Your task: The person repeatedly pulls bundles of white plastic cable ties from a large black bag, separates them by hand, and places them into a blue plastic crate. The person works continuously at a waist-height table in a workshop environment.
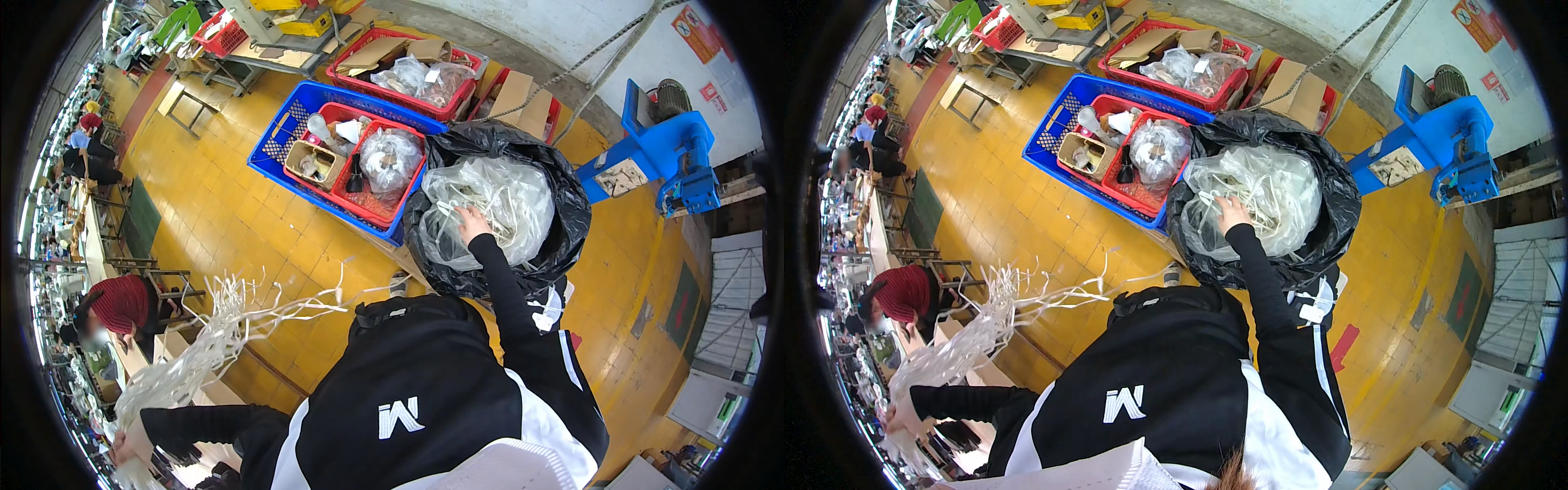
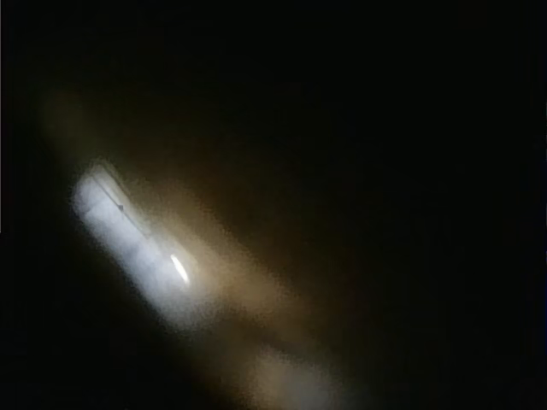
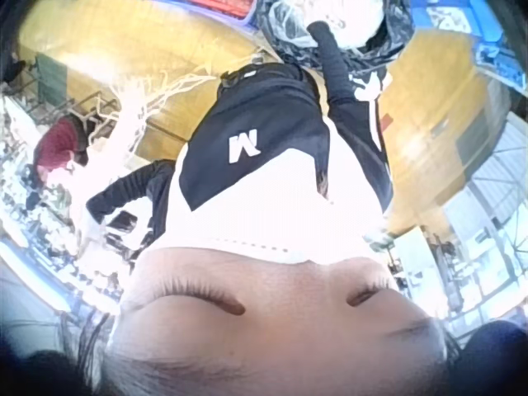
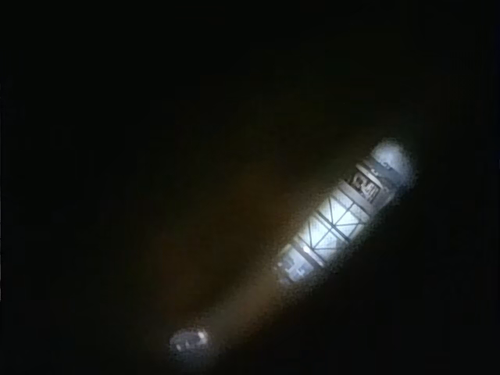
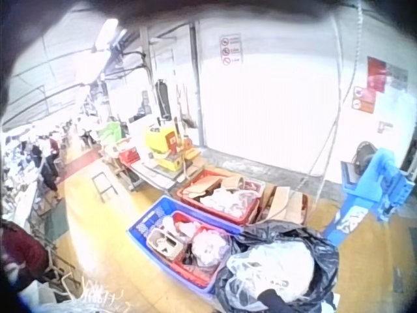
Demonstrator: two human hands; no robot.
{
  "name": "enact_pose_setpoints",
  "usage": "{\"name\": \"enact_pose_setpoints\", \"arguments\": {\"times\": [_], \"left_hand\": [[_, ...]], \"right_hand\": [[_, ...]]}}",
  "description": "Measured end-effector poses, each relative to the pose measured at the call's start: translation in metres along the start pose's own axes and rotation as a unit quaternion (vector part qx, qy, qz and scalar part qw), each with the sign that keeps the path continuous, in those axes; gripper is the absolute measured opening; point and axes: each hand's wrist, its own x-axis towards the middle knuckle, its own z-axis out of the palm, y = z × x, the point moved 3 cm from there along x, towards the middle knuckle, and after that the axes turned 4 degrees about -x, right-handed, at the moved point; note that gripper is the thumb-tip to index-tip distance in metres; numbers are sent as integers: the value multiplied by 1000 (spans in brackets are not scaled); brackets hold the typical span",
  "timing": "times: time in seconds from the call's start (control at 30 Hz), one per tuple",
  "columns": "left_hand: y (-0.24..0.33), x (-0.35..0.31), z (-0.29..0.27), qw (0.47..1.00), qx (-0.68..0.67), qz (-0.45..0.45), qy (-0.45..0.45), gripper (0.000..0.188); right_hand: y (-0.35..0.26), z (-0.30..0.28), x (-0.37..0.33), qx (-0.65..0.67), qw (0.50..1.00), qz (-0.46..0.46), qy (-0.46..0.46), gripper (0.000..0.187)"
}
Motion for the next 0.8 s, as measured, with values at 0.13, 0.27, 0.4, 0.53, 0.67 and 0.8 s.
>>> {"name": "enact_pose_setpoints", "arguments": {"times": [0.13,0.27,0.4,0.53,0.67,0.8], "left_hand": [[-55,-40,30,981,5,-127,-147,15],[-125,-211,56,834,-4,-396,-383,16],[-58,-402,48,647,4,-579,-496,13],[-1,-494,58,487,-40,-688,-536,20],[23,-508,79,485,-43,-662,-570,20],[10,-495,80,513,-19,-639,-573,21]], "right_hand": [[-6,18,4,-46,998,-51,10,42],[86,43,23,101,977,12,188,17],[126,18,6,10,967,147,208,15],[190,32,-30,-180,964,191,-48,28],[177,30,-49,-211,954,184,-111,40],[67,-17,-31,-184,932,176,-258,51]]}}
